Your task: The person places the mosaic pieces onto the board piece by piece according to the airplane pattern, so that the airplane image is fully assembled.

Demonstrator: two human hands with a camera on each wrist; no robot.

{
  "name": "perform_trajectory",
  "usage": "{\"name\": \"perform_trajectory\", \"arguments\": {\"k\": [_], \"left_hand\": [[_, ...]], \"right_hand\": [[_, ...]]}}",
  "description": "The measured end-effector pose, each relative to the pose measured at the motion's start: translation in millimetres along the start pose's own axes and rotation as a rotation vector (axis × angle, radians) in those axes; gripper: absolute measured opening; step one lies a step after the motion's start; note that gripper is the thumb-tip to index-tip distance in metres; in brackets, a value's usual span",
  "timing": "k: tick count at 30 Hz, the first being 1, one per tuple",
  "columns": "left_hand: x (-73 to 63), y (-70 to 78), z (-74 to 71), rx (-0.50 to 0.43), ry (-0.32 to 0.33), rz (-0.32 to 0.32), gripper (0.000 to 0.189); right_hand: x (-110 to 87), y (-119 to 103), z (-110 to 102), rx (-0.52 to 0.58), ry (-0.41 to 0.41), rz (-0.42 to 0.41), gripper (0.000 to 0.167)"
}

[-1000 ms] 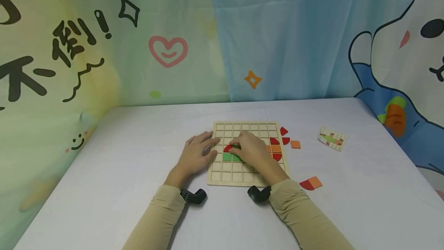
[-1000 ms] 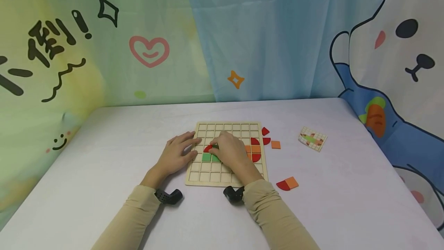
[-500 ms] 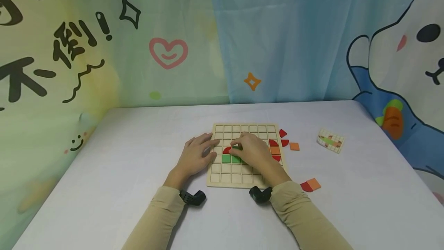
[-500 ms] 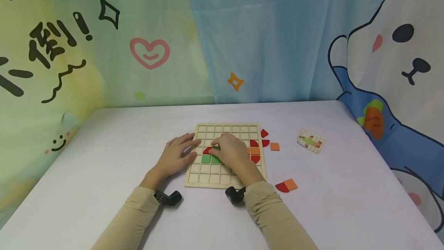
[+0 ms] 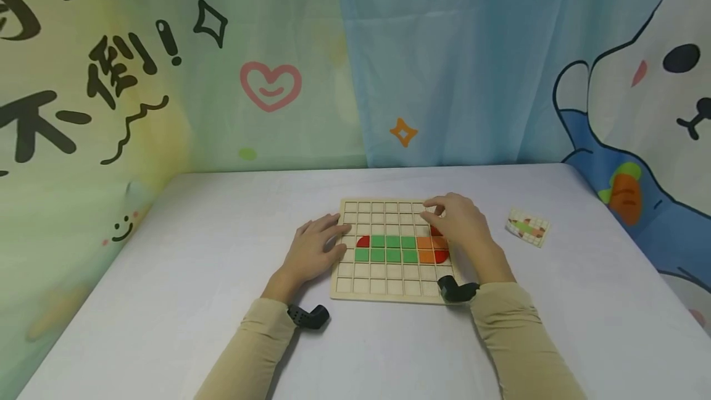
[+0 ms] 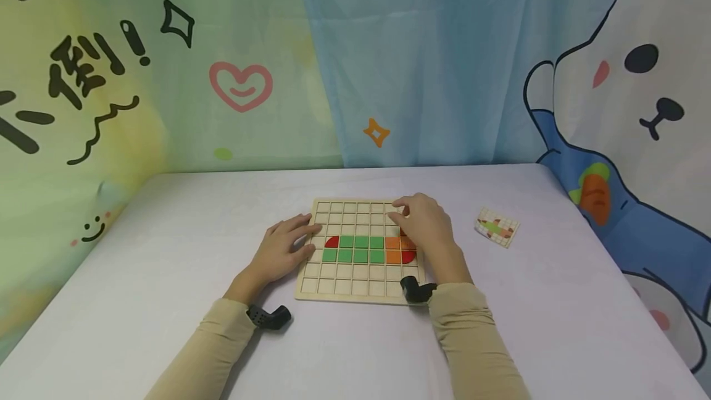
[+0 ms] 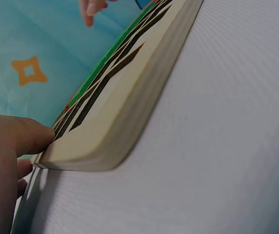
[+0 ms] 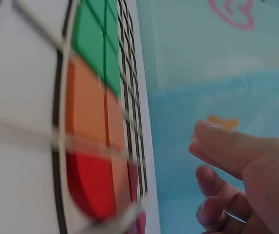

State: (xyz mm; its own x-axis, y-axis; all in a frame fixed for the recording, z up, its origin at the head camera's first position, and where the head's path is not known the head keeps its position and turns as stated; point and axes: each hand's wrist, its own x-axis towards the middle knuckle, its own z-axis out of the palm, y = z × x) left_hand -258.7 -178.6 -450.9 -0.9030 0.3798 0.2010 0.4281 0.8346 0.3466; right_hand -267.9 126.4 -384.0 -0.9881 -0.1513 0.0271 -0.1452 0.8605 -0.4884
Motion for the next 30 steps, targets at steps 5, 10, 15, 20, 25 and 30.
{"name": "perform_trajectory", "arguments": {"k": [5,10,15,20,25,30], "left_hand": [[-0.7,-0.3,1.6,-0.013,0.004,0.003,0.045],[-1.2,0.6,0.5,-0.006,0.011,0.004,0.045],[-1.0,0.8,-1.6,-0.008,0.006,0.001,0.045],[0.0,0.8,-2.3,-0.001,-0.001,-0.006,0.045],[0.0,1.1,-4.0,-0.013,-0.012,-0.008,0.045],[-0.3,2.1,-4.9,-0.024,-0.02,-0.007,0.045]], "right_hand": [[0.3,28,-7,0.023,0.021,0.062,0.039],[3.6,49,-5,0.003,0.008,0.081,0.041],[5.3,61,-1,-0.017,-0.01,-0.015,0.039],[5.5,65,1,-0.028,-0.025,-0.023,0.037],[7.2,66,2,-0.046,-0.037,0.022,0.038],[8.7,69,3,-0.063,-0.025,0.024,0.039]]}}
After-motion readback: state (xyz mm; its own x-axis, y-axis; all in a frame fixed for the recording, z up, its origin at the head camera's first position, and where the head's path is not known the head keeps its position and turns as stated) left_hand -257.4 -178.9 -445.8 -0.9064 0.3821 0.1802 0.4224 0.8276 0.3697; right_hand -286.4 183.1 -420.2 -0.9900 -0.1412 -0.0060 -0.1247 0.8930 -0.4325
